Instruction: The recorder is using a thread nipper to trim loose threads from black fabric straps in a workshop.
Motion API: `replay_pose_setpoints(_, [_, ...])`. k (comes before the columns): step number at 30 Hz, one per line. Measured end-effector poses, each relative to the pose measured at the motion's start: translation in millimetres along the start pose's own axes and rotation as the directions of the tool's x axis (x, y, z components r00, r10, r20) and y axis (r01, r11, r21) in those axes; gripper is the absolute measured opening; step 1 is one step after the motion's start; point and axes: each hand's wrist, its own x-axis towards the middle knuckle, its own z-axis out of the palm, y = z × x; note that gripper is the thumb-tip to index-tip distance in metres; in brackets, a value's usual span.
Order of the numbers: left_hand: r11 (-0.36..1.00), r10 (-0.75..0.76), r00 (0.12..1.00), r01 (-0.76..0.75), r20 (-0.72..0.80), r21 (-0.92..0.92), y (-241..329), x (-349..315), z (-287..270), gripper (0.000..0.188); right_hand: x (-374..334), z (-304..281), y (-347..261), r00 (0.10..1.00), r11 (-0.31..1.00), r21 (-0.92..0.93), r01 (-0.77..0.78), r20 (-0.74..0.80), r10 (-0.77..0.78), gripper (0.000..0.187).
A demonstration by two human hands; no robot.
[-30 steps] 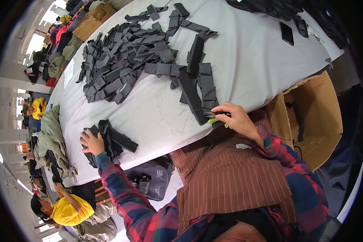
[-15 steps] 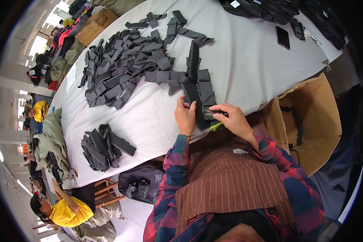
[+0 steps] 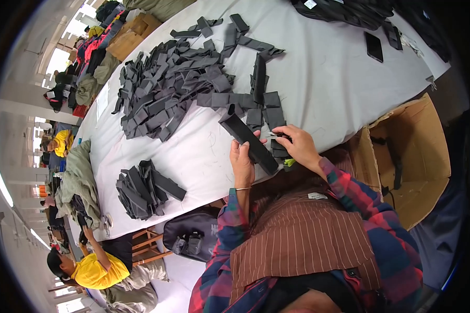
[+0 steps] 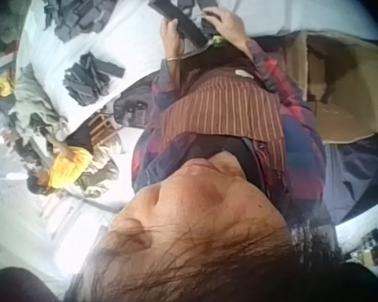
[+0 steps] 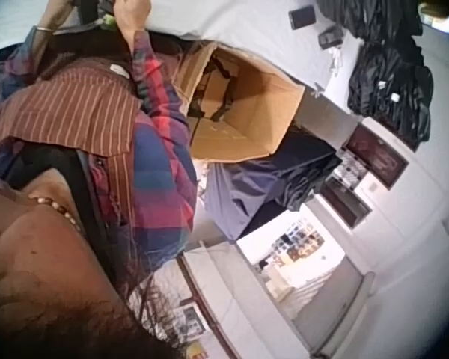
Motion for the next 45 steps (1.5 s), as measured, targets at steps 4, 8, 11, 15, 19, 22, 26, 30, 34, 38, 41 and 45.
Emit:
replay_pose_setpoints(4, [0.993,-0.034,0.999,0.036,0.018,-0.116,1,-1,-19,0.024,6,-6,-31,0.998,0.997,0.079,0.02,-0.056,-0.016,0.021])
replay_pose_setpoints(8, [0.994,-0.05,0.999,0.05,0.004,-0.098,-2,-5,-21,0.027,16,1,-47,0.965,0.967,-0.078,0.242,-0.08,-0.248,0.021])
replay_pose_setpoints(11, [0.999,-0.027,0.999,0.027,-0.016,-0.019,-2,-11,-16,0.035,21,13,-44,0.941,0.944,-0.135,0.301,-0.118,-0.316,0.02])
replay_pose_setpoints(15, [0.987,-0.14,0.99,0.14,0.013,-0.08,0,-14,-16,0.039,25,22,-44,0.932,0.941,-0.142,0.308,-0.151,-0.328,0.019])
replay_pose_setpoints(19, [0.988,-0.122,0.991,0.116,-0.049,-0.101,-2,-14,-19,0.039,26,26,-49,0.954,0.962,-0.077,0.263,-0.128,-0.272,0.018])
replay_pose_setpoints(22, [0.991,-0.114,0.99,0.108,-0.08,-0.086,0,-15,-19,0.04,25,29,-45,0.987,0.987,0.09,0.136,-0.102,-0.127,0.018])
replay_pose_setpoints(26, [0.987,-0.116,0.989,0.104,-0.091,-0.126,0,-12,-23,0.042,20,21,-44,0.997,0.976,0.212,0.05,-0.073,-0.035,0.018])
replay_pose_setpoints(30, [0.988,-0.057,0.985,0.032,-0.165,-0.152,4,-13,-24,0.047,6,-6,-42,0.982,0.972,-0.145,0.183,-0.025,-0.189,0.017])
replay_pose_setpoints(34, [0.989,-0.031,0.993,0.014,-0.114,-0.15,9,-15,-27,0.036,-10,-16,-41,0.963,0.935,-0.235,0.268,0.052,-0.263,0.016])
replay_pose_setpoints(38, [0.99,-0.017,0.989,-0.005,-0.15,-0.144,13,-17,-16,0.04,-11,-6,-44,0.944,0.909,-0.257,0.328,0.059,-0.324,0.016])
replay_pose_setpoints(41, [0.982,-0.11,0.992,0.098,-0.065,-0.163,19,-21,-15,0.045,-7,4,-32,0.95,0.905,-0.288,0.313,0.1,-0.297,0.013])
replay_pose_setpoints(45, [0.969,-0.101,0.988,0.071,-0.115,-0.237,27,-26,-13,0.048,-3,-2,-41,0.992,0.983,-0.144,0.117,0.071,-0.108,0.015])
